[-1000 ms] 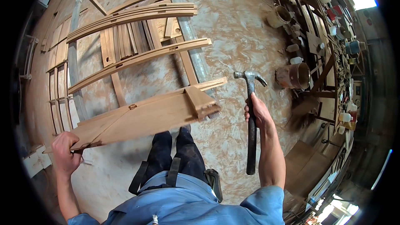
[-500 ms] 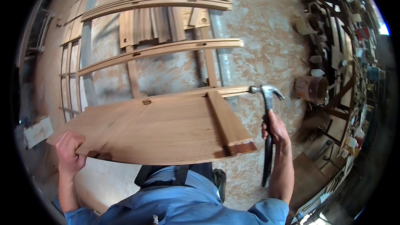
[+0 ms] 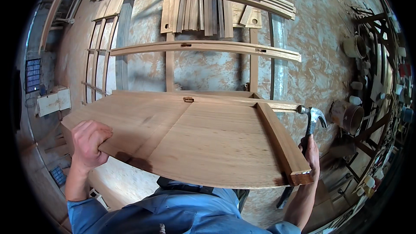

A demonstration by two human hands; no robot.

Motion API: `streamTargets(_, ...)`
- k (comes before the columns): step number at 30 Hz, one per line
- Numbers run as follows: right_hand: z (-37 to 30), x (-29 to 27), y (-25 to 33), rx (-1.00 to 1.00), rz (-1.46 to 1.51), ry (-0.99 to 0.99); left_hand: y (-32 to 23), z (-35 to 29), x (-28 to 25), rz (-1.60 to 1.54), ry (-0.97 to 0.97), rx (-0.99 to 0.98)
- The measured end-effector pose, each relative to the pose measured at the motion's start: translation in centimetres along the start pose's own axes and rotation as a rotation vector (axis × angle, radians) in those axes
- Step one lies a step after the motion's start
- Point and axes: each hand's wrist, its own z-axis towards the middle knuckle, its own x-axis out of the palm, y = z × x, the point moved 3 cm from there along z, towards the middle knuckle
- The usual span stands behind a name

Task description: The person assembles a wooden chair frame in a workshop. They apply glue to wooden slats, fit them into the frame, and use a hammer to secure the joints. The person also picks up a larger wooden panel and places it onto the frame.

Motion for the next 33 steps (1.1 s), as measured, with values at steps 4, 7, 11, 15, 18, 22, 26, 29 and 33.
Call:
streamTargets(4,-0.9,-1.0,-1.7,-0.026,-0.063,-0.098,0.3,0.4,-0.1,-0.011,0.019,-0.009)
streamTargets(7,-2.1,-0.7,-3.9,0.105,0.025,-0.066,0.4,0.0,-0.1,-0.004,0.012,-0.031)
streamTargets(11,-4.8,-1.0,-6.5,0.254,0.17,-0.048,0.4,0.0,-0.5,0.079,-0.022,-0.051)
streamTargets(15,-7.1,0.3,-8.7,0.345,0.245,-0.083,0.2,0.2,-1.3,0.128,-0.055,-0.07)
streamTargets(18,-8.5,0.9,-11.8,0.411,0.321,-0.02,-0.1,0.1,-1.8,0.143,-0.096,-0.096)
streamTargets(22,-10.1,1.9,-16.1,0.468,0.353,0.002,-0.5,0.2,-2.2,0.19,-0.121,-0.121)
streamTargets(26,-12.1,3.4,-16.6,0.488,0.328,0.039,-1.4,0.0,-2.5,0.203,-0.111,-0.16)
streamTargets(29,-13.1,3.5,-17.2,0.408,0.218,0.039,-2.0,0.0,-2.3,0.227,-0.106,-0.171)
streamTargets(33,-14.6,3.8,-13.5,0.237,0.067,0.01,-3.1,-0.6,-2.2,0.209,-0.141,-0.17)
